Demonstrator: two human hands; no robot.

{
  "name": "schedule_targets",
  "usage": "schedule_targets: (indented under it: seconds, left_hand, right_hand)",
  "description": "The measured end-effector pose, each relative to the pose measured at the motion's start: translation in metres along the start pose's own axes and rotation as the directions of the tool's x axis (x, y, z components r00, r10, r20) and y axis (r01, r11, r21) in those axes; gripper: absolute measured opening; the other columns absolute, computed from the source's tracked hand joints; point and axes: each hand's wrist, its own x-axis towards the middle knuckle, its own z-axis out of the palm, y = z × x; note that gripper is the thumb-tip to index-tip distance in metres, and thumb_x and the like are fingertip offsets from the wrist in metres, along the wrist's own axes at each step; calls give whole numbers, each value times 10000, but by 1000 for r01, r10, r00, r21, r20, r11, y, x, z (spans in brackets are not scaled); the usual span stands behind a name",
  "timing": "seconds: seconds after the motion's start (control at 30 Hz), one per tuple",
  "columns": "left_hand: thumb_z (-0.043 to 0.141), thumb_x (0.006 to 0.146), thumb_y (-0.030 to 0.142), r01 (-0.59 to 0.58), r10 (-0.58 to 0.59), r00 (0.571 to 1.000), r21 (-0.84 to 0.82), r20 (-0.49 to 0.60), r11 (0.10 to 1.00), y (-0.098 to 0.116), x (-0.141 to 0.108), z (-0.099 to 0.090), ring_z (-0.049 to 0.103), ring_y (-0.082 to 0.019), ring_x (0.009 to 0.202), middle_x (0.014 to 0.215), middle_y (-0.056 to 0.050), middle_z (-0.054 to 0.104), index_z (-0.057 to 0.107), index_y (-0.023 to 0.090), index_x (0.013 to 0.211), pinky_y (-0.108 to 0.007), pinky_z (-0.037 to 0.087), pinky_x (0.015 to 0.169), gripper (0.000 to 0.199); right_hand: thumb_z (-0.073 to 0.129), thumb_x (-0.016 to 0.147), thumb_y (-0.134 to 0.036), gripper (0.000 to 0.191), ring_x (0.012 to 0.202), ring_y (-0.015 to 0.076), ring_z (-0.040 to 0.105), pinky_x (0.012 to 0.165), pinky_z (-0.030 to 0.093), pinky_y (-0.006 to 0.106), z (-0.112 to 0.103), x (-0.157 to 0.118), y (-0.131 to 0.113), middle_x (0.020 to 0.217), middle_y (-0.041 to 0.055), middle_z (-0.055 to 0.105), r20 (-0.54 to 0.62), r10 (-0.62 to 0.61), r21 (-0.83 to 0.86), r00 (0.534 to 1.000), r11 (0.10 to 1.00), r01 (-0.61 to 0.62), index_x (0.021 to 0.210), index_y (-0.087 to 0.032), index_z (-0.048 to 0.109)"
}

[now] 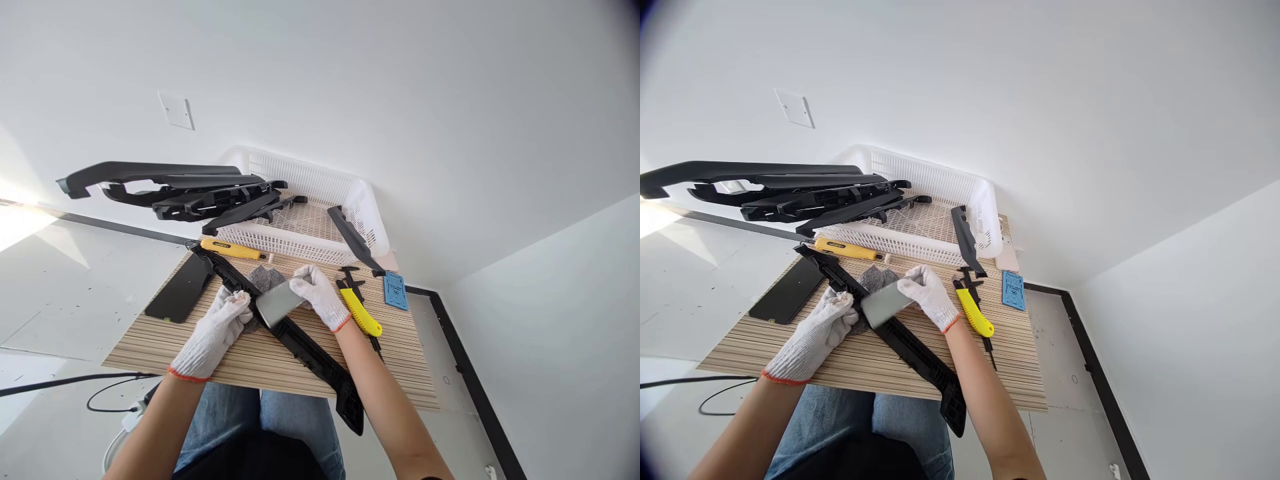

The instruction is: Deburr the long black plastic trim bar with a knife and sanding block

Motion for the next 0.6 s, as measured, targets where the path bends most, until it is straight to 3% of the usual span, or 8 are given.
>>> schedule_targets:
  seconds: [0.07,0.1,0.23,0.27,0.4,0.53,0.6]
  left_hand:
    - [1021,487,266,4,-4,1000,-1,0,1000,-1,1,-2,512,-63,551,700,60,581,635,199,871,-159,515,509,548]
    - [1017,488,253,4,-4,1000,-5,3,1000,-2,2,-2,514,-63,550,703,62,581,645,202,899,-161,515,511,556]
    - [998,494,192,-12,12,1000,-40,5,999,-3,5,-3,518,-53,564,735,64,598,653,204,913,-139,486,494,543]
    - [998,497,192,-12,12,1000,-45,6,999,-4,6,-3,515,-51,562,728,65,596,654,202,906,-134,478,486,534]
    - [1026,445,235,-3,3,1000,-45,4,999,-3,5,-1,483,-45,524,663,78,562,658,196,886,-136,478,466,576]
    - [1030,445,225,-4,3,1000,-54,-13,999,-1,4,1,474,-36,525,678,79,570,650,192,883,-128,477,466,581]
    - [1025,449,209,-3,3,1000,-57,-10,998,-1,4,1,478,-38,524,675,82,568,646,196,874,-129,475,459,569]
  right_hand:
    - [849,610,-493,499,572,105,489,452,360,223,4,-2,0,770,-39,587,114,39,3,993,999,-40,915,-240,545]
    - [858,605,-496,509,563,102,490,438,347,219,6,-3,1,770,-35,598,116,48,2,992,999,-49,918,-238,549]
    - [804,659,-585,524,526,89,471,408,318,207,14,2,6,759,-43,593,-154,16,56,988,998,-7,921,-247,502]
    - [801,659,-596,529,513,86,465,402,315,206,13,3,6,749,-46,590,-169,18,60,985,998,-7,916,-247,497]
    - [851,625,-561,526,485,88,485,387,343,201,5,4,3,695,-45,609,25,89,-42,996,995,-88,886,-232,533]
    - [829,672,-565,509,507,87,517,407,374,185,-7,4,-2,686,-56,598,-49,70,-43,996,996,-72,883,-236,503]
    - [849,667,-535,501,526,102,549,405,387,192,-11,4,-2,702,-42,618,26,106,-80,994,991,-103,889,-232,517]
